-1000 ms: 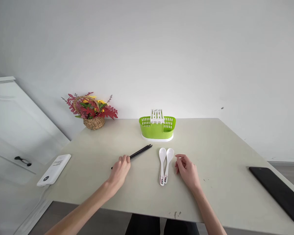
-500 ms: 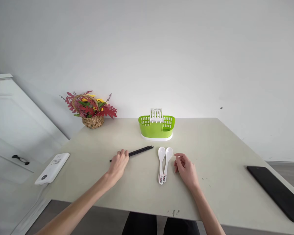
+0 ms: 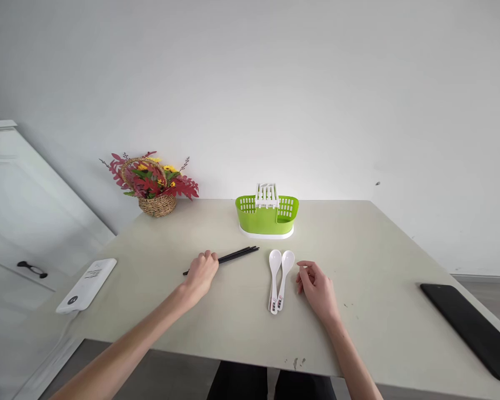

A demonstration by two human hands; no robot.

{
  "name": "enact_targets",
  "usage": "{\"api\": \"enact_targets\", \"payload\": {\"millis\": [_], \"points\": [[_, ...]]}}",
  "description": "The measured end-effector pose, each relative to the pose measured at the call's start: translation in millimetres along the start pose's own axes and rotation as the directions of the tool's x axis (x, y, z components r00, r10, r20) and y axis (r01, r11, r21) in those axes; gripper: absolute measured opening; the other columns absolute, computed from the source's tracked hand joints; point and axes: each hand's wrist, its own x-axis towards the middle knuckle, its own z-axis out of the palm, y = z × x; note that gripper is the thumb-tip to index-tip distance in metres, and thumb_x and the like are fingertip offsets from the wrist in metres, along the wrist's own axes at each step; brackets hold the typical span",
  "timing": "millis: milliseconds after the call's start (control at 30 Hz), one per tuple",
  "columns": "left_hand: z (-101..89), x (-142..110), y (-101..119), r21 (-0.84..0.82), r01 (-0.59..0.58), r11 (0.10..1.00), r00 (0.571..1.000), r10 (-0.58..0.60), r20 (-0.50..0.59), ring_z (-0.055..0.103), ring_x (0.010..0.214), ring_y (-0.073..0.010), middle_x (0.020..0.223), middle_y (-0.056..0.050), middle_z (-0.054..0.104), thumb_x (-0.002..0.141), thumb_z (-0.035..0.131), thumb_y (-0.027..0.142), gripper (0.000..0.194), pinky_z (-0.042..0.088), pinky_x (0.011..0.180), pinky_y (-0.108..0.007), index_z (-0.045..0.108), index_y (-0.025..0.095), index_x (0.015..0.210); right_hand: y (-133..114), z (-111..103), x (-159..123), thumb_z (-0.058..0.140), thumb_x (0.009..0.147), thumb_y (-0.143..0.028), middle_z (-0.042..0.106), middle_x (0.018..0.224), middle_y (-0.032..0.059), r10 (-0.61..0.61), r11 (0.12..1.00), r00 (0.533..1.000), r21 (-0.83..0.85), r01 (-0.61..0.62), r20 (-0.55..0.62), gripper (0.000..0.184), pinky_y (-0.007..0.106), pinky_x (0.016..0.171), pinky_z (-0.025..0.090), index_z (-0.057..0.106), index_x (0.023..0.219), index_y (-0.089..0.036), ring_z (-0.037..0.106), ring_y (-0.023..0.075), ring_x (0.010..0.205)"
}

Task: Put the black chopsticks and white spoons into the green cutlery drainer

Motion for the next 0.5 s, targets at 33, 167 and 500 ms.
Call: {"api": "enact_targets", "payload": {"millis": [33, 167, 500], "points": [[0.2, 1, -2, -0.003, -0.013, 1.0, 1.0, 0.013, 0.011, 0.068, 0.09, -0.0289, 0.09, -0.016, 0.069, 0.059, 0.069, -0.017, 0.04, 0.053, 0.075, -0.033, 0.073, 0.009, 0.09, 0, 0, 0, 0.053, 0.097, -0.057, 0.07, 0.075, -0.0007, 0.0, 1.0, 1.0, 0.0, 0.0, 0.0, 0.038, 0.032, 0.062, 0.048, 0.064, 0.113, -0.024, 0.066, 0.0183, 0.059], [2.7, 6, -13, -0.034, -0.023, 0.999, 0.998, 0.025, 0.051, 0.068, 0.085, -0.0254, 0.092, -0.015, 0.069, 0.059, 0.073, -0.012, 0.041, 0.053, 0.073, -0.03, 0.072, 0.01, 0.094, 0, 0, 0, 0.053, 0.098, -0.056, 0.07, 0.075, -0.001, 0.001, 1.0, 1.0, -0.003, -0.001, -0.002, 0.037, 0.032, 0.062, 0.048, 0.064, 0.114, -0.025, 0.066, 0.0181, 0.059], [17.7, -7, -15, -0.036, 0.053, 0.998, 0.998, -0.053, 0.017, 0.069, 0.103, -0.032, 0.114, -0.019, 0.068, 0.053, 0.069, -0.017, 0.076, 0.053, 0.091, -0.039, 0.058, 0.009, 0.123, -4, 1, -2, 0.054, 0.096, -0.058, 0.07, 0.075, 0.0001, 0.003, 1.0, 1.0, -0.006, -0.003, -0.009, 0.04, 0.032, 0.062, 0.048, 0.065, 0.113, -0.023, 0.066, 0.0184, 0.058]]}}
